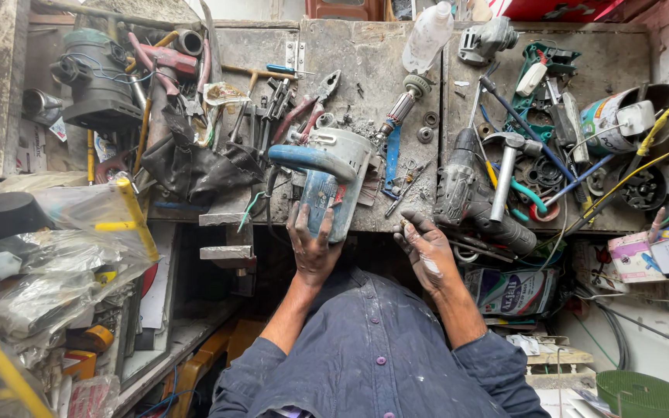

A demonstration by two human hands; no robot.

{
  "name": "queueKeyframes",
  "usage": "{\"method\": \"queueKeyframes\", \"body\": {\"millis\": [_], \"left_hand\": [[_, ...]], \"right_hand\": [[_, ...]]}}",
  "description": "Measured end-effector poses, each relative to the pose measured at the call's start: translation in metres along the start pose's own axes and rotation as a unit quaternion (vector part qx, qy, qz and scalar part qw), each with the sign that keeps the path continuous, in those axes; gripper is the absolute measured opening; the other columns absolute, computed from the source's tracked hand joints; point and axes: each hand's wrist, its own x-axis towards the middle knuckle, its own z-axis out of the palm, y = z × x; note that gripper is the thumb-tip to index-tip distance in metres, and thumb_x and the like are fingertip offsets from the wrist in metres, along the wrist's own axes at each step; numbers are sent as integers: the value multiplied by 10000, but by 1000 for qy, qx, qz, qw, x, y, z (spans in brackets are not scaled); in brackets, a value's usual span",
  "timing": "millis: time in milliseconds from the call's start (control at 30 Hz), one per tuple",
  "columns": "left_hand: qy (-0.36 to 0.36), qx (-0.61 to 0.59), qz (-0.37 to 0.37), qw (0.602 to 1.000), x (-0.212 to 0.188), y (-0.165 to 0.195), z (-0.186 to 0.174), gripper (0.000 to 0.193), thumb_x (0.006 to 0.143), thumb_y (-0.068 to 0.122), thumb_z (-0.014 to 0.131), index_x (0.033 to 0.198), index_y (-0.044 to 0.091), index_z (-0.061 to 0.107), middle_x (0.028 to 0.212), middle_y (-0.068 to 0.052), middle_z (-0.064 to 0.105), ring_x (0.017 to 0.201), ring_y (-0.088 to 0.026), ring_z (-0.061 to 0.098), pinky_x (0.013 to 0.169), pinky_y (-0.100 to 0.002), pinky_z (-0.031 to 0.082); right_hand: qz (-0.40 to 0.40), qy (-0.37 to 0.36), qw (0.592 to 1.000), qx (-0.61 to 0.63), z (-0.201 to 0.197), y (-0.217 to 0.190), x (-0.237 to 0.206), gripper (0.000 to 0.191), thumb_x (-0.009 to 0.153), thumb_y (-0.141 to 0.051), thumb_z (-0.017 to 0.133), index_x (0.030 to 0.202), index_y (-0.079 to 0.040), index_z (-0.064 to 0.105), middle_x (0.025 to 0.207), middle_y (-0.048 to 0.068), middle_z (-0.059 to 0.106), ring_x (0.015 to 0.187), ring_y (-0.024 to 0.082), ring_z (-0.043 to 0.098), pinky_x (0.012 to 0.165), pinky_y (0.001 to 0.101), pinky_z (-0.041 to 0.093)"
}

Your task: The person works at a cluttered repair workbench on a blue angle grinder. They first handle a small box of spare parts, then use a screwdriver to pry and unscrew components from the grinder housing, brush away debris, remove the housing cover, and handle small metal parts while reassembling the tool by hand.

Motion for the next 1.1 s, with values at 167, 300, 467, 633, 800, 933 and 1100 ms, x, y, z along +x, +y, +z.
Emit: {"method": "queueKeyframes", "body": {"millis": [167,300,467,633,800,933,1100], "left_hand": [[-51,-12,-31,998,13,8,-10,919,631,159,916,1452,197,504,1416,-282,379,1347,-514,366,1106,-615,391],[-62,13,-13,998,37,18,-27,858,628,163,904,1402,194,536,1365,-274,405,1298,-493,393,1083,-602,385],[-69,-6,-10,998,82,31,-50,759,634,174,889,1325,172,577,1310,-247,437,1228,-437,441,1018,-568,403],[-154,-42,-49,986,137,32,-88,654,642,169,854,1242,129,598,1242,-215,469,1185,-405,465,1027,-521,425],[-267,-41,6,963,166,40,-95,628,632,210,845,1223,166,637,1235,-188,494,1174,-404,488,954,-531,451],[-336,0,-6,942,172,53,-72,701,659,241,818,1323,187,598,1256,-204,479,1215,-425,478,900,-601,454],[-362,48,15,931,190,56,-54,726,771,373,833,1408,211,524,1375,-254,408,1276,-529,366,917,-718,382]], "right_hand": [[-14,-22,1000,-10,-5,-1,-1,287,1029,-119,605,1284,6,640,968,9,668,903,106,653,906,311,554],[-33,-14,998,-46,-11,-4,0,286,1020,-103,623,1286,0,634,978,16,673,895,98,631,848,280,510],[-53,-17,998,-28,-21,-7,-3,270,1014,-98,643,1271,-17,646,972,15,672,874,96,610,814,268,497],[-54,5,998,11,-24,-8,-6,271,982,-84,673,1246,-70,612,967,22,678,884,118,662,816,288,547],[-71,2,996,55,-15,-6,-3,283,961,-44,672,1225,-80,573,999,3,683,924,130,690,875,327,589],[-101,-35,993,57,-4,-4,1,287,971,-23,686,1229,-74,572,994,10,679,914,117,679,913,343,605],[-175,-11,984,-18,10,-11,10,261,957,36,738,1168,-42,605,1013,29,667,917,117,662,864,293,552]]}}
